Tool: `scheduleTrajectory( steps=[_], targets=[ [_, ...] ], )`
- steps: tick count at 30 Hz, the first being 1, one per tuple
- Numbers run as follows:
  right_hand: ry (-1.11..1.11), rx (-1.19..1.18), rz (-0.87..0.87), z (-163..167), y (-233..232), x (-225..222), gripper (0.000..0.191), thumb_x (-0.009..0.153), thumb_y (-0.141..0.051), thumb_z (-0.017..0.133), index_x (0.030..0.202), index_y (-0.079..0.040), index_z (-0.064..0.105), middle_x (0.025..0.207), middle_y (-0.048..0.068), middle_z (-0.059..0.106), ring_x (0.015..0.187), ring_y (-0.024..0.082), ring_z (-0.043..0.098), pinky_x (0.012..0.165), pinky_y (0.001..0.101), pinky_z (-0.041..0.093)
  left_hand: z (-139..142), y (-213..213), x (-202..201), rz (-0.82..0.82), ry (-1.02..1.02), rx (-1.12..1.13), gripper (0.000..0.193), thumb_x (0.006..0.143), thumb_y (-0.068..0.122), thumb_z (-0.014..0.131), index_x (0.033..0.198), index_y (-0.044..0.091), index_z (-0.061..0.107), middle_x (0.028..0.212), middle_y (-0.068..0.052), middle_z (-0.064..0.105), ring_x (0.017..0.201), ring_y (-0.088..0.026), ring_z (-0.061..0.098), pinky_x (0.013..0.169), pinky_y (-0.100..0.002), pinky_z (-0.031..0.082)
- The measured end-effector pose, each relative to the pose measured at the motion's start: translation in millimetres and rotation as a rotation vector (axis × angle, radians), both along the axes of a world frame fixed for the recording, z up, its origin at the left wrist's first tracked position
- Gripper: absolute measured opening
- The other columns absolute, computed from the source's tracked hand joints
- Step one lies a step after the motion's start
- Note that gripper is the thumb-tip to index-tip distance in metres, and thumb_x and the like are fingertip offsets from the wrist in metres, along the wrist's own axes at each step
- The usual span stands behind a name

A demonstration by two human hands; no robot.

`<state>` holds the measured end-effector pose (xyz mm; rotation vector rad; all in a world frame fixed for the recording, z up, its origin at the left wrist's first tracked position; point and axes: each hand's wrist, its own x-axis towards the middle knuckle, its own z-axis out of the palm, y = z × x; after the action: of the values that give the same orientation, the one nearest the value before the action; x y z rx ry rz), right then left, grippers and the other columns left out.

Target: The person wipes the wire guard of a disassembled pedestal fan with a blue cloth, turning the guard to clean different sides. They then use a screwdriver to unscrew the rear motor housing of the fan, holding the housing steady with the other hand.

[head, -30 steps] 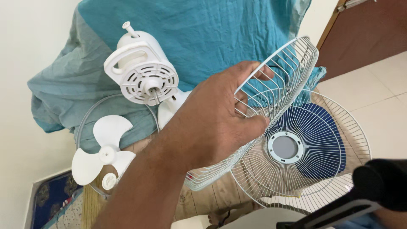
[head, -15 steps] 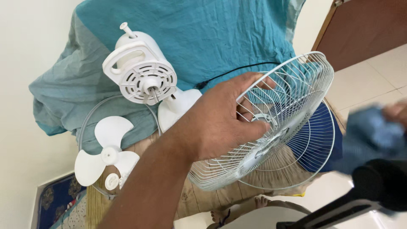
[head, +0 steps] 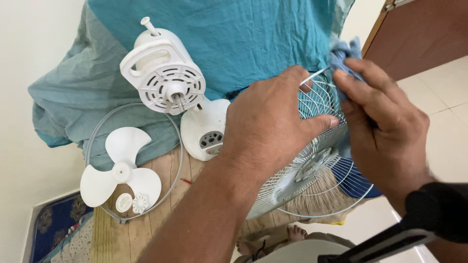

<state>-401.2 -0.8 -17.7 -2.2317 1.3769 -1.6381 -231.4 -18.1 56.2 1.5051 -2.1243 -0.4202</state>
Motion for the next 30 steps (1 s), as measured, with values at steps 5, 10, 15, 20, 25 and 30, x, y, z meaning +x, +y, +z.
scheduleTrajectory(
  steps=[5,10,15,20,25,30],
  targets=[
    [0.005,0.194,-0.077,-19,-4,-8,0.025,0.100,0.006,0.067,0.121,-0.006,0.075,0.124,0.012,0.073,0.106,0.023,0.076,0.088,0.0303,0.059,5,-26,5,0.181,-0.033,0.176,0.057,0.071,0.045,0.084,0.115,0.014,0.066,0.088,-0.011,0.076,0.086,-0.028,0.075,0.078,-0.043,0.058],
    [0.038,-0.009,-0.037,9,-57,-25,0.031,0.099,0.005,0.071,0.129,0.002,0.066,0.113,0.015,0.065,0.100,0.028,0.067,0.084,0.0375,0.055,-5,-41,-7,0.117,0.031,0.109,0.059,0.072,0.040,0.085,0.119,0.012,0.064,0.093,-0.010,0.076,0.088,-0.026,0.075,0.078,-0.042,0.058],
    [0.140,-0.051,-0.093,-18,-65,-25,0.019,0.097,0.003,0.075,0.116,-0.001,0.074,0.105,0.016,0.057,0.091,0.029,0.061,0.074,0.0393,0.051,-10,-48,-18,0.196,0.032,0.203,0.054,0.072,0.041,0.083,0.115,0.013,0.065,0.092,-0.008,0.076,0.089,-0.024,0.075,0.080,-0.042,0.058],
    [0.082,0.353,-0.105,-46,-18,-43,0.026,0.082,-0.005,0.078,0.107,-0.011,0.081,0.096,0.005,0.065,0.080,0.018,0.066,0.070,0.0348,0.054,-7,-46,-21,0.212,0.049,0.166,0.058,0.073,0.044,0.087,0.116,0.012,0.065,0.095,-0.013,0.073,0.088,-0.024,0.074,0.080,-0.041,0.058],
    [0.021,0.073,-0.180,6,-78,-62,0.017,0.118,0.003,0.070,0.135,-0.002,0.072,0.124,0.017,0.062,0.105,0.027,0.063,0.090,0.0340,0.052,-10,-53,-25,0.159,0.069,0.159,0.065,0.069,0.041,0.085,0.124,0.013,0.063,0.088,-0.010,0.074,0.080,-0.023,0.073,0.074,-0.040,0.058],
    [0.159,-0.124,0.149,1,-106,-24,0.034,0.095,0.014,0.058,0.128,0.005,0.062,0.131,0.024,0.063,0.129,0.043,0.058,0.111,0.0504,0.045,-18,-61,-21,0.125,0.047,0.150,0.071,0.071,0.042,0.085,0.132,0.015,0.061,0.085,-0.007,0.074,0.080,-0.022,0.073,0.075,-0.040,0.058]
  ],
)
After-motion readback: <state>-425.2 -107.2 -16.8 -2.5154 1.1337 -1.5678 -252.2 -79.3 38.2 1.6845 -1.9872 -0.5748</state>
